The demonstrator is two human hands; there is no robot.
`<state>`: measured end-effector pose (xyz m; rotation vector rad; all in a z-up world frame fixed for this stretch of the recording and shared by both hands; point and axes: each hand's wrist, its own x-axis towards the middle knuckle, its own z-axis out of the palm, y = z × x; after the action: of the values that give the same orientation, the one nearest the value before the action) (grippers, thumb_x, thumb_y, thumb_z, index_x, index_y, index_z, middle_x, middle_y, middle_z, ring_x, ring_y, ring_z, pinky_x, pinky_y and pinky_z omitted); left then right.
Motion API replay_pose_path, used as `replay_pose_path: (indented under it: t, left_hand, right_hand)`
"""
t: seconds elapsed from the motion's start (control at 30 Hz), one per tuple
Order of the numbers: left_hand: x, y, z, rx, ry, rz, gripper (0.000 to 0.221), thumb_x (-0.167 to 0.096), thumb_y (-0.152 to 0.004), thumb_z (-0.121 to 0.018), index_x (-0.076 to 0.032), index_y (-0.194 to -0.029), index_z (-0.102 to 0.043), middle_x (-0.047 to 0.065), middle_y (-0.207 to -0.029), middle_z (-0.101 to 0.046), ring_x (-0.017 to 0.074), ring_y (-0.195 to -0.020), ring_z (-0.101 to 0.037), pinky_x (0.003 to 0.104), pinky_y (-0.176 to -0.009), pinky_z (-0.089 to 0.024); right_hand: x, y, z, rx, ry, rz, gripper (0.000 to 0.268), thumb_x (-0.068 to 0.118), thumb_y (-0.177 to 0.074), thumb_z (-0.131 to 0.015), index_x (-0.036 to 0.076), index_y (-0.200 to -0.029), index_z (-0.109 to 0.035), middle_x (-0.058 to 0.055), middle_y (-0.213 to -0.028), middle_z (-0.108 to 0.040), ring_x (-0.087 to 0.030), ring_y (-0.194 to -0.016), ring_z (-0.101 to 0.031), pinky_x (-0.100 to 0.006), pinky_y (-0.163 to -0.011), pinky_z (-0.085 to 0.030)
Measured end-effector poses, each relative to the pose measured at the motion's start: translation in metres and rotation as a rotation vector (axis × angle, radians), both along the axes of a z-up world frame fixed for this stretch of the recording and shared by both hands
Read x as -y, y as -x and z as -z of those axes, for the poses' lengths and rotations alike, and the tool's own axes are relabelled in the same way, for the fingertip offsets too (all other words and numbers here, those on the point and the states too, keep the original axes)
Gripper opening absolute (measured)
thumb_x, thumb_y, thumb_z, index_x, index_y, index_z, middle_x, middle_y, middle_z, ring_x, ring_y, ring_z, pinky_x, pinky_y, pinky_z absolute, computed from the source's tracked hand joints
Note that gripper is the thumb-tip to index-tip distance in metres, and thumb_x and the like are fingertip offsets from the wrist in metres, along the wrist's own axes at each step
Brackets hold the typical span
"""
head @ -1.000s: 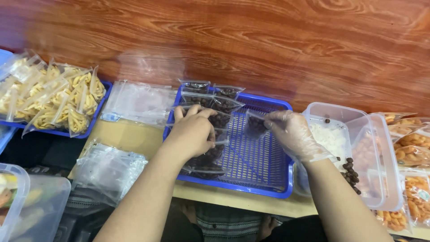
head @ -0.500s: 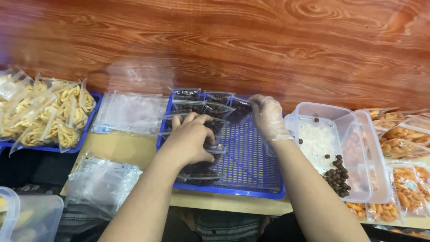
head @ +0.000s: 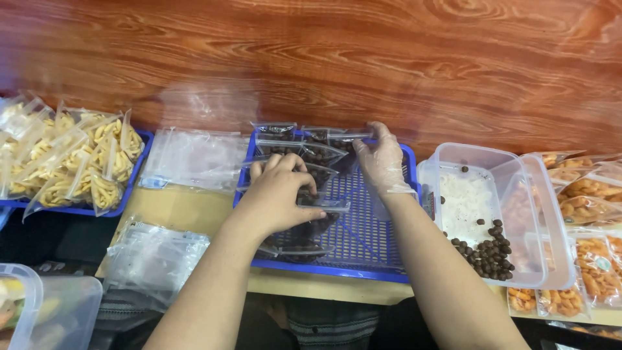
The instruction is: The person scoops dark dried fruit pieces from a plastic container into small clear plastic bags. They seal each bag and place it into a blue basket. The process is repeated multiple times.
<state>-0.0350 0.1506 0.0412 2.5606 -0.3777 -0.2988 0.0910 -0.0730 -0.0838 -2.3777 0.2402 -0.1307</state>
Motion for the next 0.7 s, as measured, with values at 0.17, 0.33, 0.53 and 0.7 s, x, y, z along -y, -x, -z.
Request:
replay_pose_path:
  t: [0.17, 0.33, 0.53, 0.7]
  left_hand:
    - [-0.002, -0.001, 0.001, 0.014, -0.006, -0.009, 0.032, -0.034, -0.079, -0.082, -0.011, -0.100, -0.077, 0.014, -0.124, -0.058, 0.0340, -0.127, -0.044, 0.054, -0.106, -0.026]
    - [-0.001, -0.001, 0.002, 0.009, 0.008, -0.034, 0.027, -0.035, -0.088, -0.073, -0.012, -0.102, -0.077, 0.012, -0.122, -0.060, 0.0316, -0.126, -0.046, 0.053, -0.105, -0.026]
    - [-0.002, -0.004, 0.009, 0.053, 0.015, -0.037, 0.023, -0.031, -0.090, -0.070, -0.013, -0.102, -0.077, 0.010, -0.119, -0.059, 0.0309, -0.124, -0.046, 0.052, -0.104, -0.027]
    - [0.001, -0.007, 0.014, 0.125, 0.020, -0.036, 0.021, -0.030, -0.090, -0.070, -0.014, -0.101, -0.077, 0.010, -0.119, -0.059, 0.0305, -0.123, -0.046, 0.052, -0.102, -0.028]
  right_hand:
    - [0.000, 0.008, -0.013, -0.006, -0.087, 0.028, 0.057, 0.038, -0.090, -0.076, 0.030, -0.141, -0.053, -0.011, -0.132, -0.063, -0.027, -0.117, -0.067, -0.041, -0.105, -0.053]
    - [0.002, 0.019, -0.019, -0.009, -0.137, 0.006, 0.066, 0.038, -0.091, -0.078, 0.025, -0.147, -0.047, -0.015, -0.138, -0.059, -0.029, -0.118, -0.067, -0.042, -0.104, -0.055]
    - [-0.002, 0.028, -0.031, -0.021, -0.132, -0.011, 0.073, 0.033, -0.089, -0.080, 0.022, -0.151, -0.043, -0.012, -0.144, -0.055, -0.030, -0.120, -0.065, -0.042, -0.105, -0.055]
    - [-0.003, 0.052, -0.064, 0.026, 0.221, -0.093, 0.094, 0.037, -0.078, -0.087, 0.020, -0.155, -0.036, -0.021, -0.150, -0.045, -0.046, -0.129, -0.056, -0.055, -0.111, -0.046]
